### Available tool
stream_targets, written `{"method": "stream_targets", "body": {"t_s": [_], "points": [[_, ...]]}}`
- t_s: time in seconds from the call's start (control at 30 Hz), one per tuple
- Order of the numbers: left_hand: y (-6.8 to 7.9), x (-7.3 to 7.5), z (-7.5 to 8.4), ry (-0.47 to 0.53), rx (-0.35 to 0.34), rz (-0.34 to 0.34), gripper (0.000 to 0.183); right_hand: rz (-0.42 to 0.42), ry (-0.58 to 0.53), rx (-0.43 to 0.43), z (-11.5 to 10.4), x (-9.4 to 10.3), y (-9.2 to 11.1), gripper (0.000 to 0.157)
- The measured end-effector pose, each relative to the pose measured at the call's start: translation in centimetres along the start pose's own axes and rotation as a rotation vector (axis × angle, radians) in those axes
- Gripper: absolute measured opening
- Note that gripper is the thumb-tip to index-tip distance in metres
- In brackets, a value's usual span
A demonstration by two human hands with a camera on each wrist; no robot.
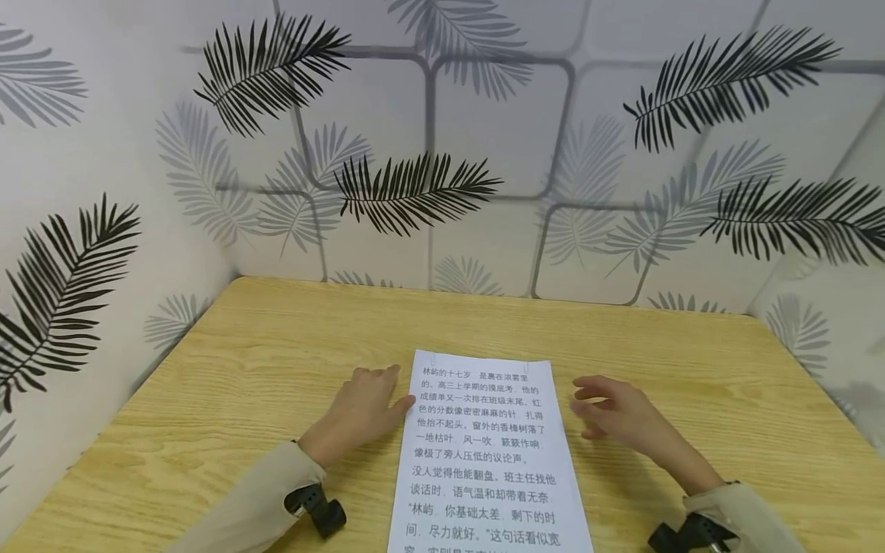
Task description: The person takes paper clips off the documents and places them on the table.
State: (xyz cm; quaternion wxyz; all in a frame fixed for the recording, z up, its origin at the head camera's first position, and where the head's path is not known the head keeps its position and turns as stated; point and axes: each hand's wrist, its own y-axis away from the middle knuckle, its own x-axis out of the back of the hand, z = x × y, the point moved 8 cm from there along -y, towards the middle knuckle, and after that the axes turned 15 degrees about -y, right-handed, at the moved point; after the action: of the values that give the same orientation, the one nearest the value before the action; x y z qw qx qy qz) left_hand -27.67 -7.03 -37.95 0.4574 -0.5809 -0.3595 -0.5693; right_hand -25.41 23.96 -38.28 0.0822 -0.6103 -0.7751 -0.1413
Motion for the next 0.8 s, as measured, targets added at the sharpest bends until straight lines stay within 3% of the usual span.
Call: {"method": "stream_targets", "body": {"t_s": [0.13,0.3,0.6,0.8], "points": [[-0.2,-0.2,0.2,0.036,-0.007,-0.005,0.054,-0.04,-0.127,-0.049,0.4,-0.2,-0.1,0.057],[-0.3,-0.9,0.5,0.137,0.024,-0.074,0.063,-0.089,-0.254,-0.092,0.6,-0.4,-0.1,0.061],[-0.6,-1.6,0.3,0.32,0.071,-0.13,0.067,-0.095,-0.331,-0.14,0.6,-0.7,-0.2,0.068],[-1.0,-1.8,0.6,0.531,0.033,-0.167,0.067,-0.104,-0.345,-0.165,0.7,-0.8,-0.3,0.071]]}}
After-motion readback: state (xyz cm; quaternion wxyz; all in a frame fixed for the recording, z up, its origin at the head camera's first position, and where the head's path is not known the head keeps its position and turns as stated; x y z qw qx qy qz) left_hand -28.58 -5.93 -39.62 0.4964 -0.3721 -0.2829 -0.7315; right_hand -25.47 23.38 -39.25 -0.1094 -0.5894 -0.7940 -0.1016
